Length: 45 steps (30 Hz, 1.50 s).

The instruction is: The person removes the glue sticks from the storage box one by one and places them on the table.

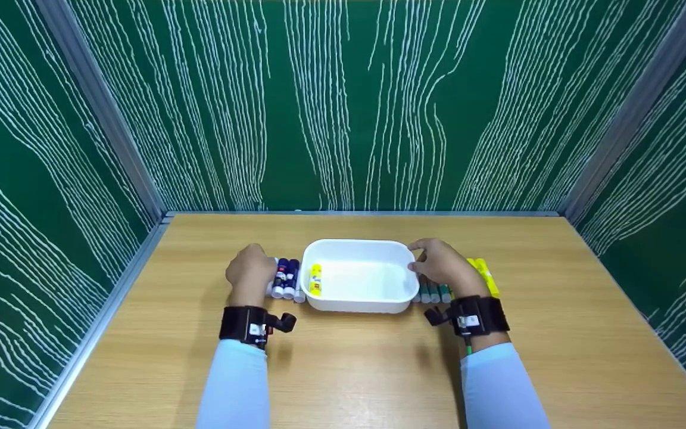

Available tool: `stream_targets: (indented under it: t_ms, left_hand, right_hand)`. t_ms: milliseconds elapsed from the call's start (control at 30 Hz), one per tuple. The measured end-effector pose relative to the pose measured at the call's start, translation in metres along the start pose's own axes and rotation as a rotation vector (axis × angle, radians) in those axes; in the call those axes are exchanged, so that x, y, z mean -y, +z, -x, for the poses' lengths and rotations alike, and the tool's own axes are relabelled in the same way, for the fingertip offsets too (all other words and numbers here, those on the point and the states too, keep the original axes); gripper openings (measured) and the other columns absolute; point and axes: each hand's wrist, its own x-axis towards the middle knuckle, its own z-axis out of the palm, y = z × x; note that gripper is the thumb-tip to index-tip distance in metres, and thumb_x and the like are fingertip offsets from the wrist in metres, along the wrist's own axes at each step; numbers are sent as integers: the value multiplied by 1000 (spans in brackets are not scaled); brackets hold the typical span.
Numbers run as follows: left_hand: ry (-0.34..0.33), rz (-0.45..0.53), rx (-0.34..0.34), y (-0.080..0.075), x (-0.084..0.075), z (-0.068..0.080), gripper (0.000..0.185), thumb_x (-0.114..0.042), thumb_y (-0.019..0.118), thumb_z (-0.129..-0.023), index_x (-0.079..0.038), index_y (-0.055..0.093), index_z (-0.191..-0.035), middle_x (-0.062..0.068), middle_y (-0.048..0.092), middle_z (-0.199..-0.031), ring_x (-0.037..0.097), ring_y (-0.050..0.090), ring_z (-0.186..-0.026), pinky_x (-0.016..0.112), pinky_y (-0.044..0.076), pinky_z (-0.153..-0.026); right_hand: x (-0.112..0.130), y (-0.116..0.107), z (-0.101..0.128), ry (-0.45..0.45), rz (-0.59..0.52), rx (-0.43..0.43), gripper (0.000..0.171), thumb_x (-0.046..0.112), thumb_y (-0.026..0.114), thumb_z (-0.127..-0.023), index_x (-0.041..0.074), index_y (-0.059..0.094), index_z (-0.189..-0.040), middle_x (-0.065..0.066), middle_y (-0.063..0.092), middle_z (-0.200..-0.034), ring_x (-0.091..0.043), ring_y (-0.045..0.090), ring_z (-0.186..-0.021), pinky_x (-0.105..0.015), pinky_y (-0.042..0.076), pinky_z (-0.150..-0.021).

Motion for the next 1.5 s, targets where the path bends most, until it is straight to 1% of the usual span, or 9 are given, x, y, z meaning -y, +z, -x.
stream_targets:
  t_ms: [200, 333, 500, 667, 800, 933, 1100, 1267, 1500]
  left_hand:
    - [20, 35, -22, -5, -7, 4, 40, -31, 56, -105, -4, 67, -133, 16, 72, -129, 33, 69, -114, 50, 56, -95]
    - [59, 42, -55, -7, -27, 16, 42, -33, 57, -105, -7, 66, -138, 14, 70, -137, 33, 68, -120, 50, 55, -97]
    - [118, -9, -73, -2, -61, 36, 40, -29, 58, -104, -8, 68, -136, 12, 74, -126, 30, 71, -106, 46, 60, -86]
    - [242, -89, -96, 10, -81, 53, 34, -19, 58, -103, -6, 72, -131, 13, 75, -114, 28, 70, -94, 46, 61, -82]
    - [346, -142, -106, 20, -88, 61, 30, -11, 56, -102, -5, 75, -123, 15, 76, -114, 31, 72, -100, 48, 60, -86]
    - [414, -142, -115, 27, -94, 67, 29, -9, 55, -102, -4, 77, -120, 16, 77, -115, 32, 72, -104, 49, 60, -89]
    - [421, -173, -101, 37, -99, 70, 23, -12, 61, -101, -4, 77, -116, 12, 78, -113, 28, 72, -101, 47, 61, -88]
    - [440, -212, -121, 48, -98, 71, 20, -11, 63, -100, -4, 79, -108, 14, 78, -107, 28, 72, -101, 48, 62, -84]
    - [422, -250, -65, 54, -98, 73, 17, -12, 63, -100, -5, 78, -106, 10, 77, -98, 25, 71, -90, 46, 61, -79]
  right_hand:
    - [-1, 1, -1, -1, 3, -5, 52, 21, 71, -102, 11, 57, -152, -17, 72, -116, -28, 67, -89, -32, 57, -71]
    - [-2, 1, -2, 3, 8, -12, 52, 21, 71, -102, 12, 57, -151, -17, 71, -116, -27, 66, -87, -32, 56, -70]
    - [-1, 2, -2, 13, 10, -15, 52, 21, 72, -102, 13, 58, -151, -16, 72, -115, -28, 66, -88, -32, 57, -71]
    - [-1, 1, -1, 20, 10, -10, 53, 21, 72, -102, 14, 57, -152, -15, 72, -115, -28, 67, -90, -33, 58, -74]
    - [1, 0, 0, 32, 9, -1, 53, 21, 72, -102, 14, 57, -153, -15, 72, -116, -29, 67, -92, -33, 58, -76]
    - [1, -2, 0, 33, 14, 6, 53, 22, 71, -102, 14, 57, -153, -16, 72, -118, -29, 67, -93, -33, 57, -77]
    - [2, -2, 0, 40, 12, 2, 53, 22, 71, -102, 14, 57, -152, -16, 71, -118, -29, 67, -92, -33, 58, -76]
    - [2, -2, -1, 30, 2, 6, 54, 21, 72, -102, 12, 56, -153, -16, 72, -115, -29, 68, -90, -33, 58, -74]
    - [2, -1, -1, 38, -2, 8, 54, 20, 73, -101, 12, 57, -153, -16, 72, -115, -30, 68, -91, -33, 58, -77]
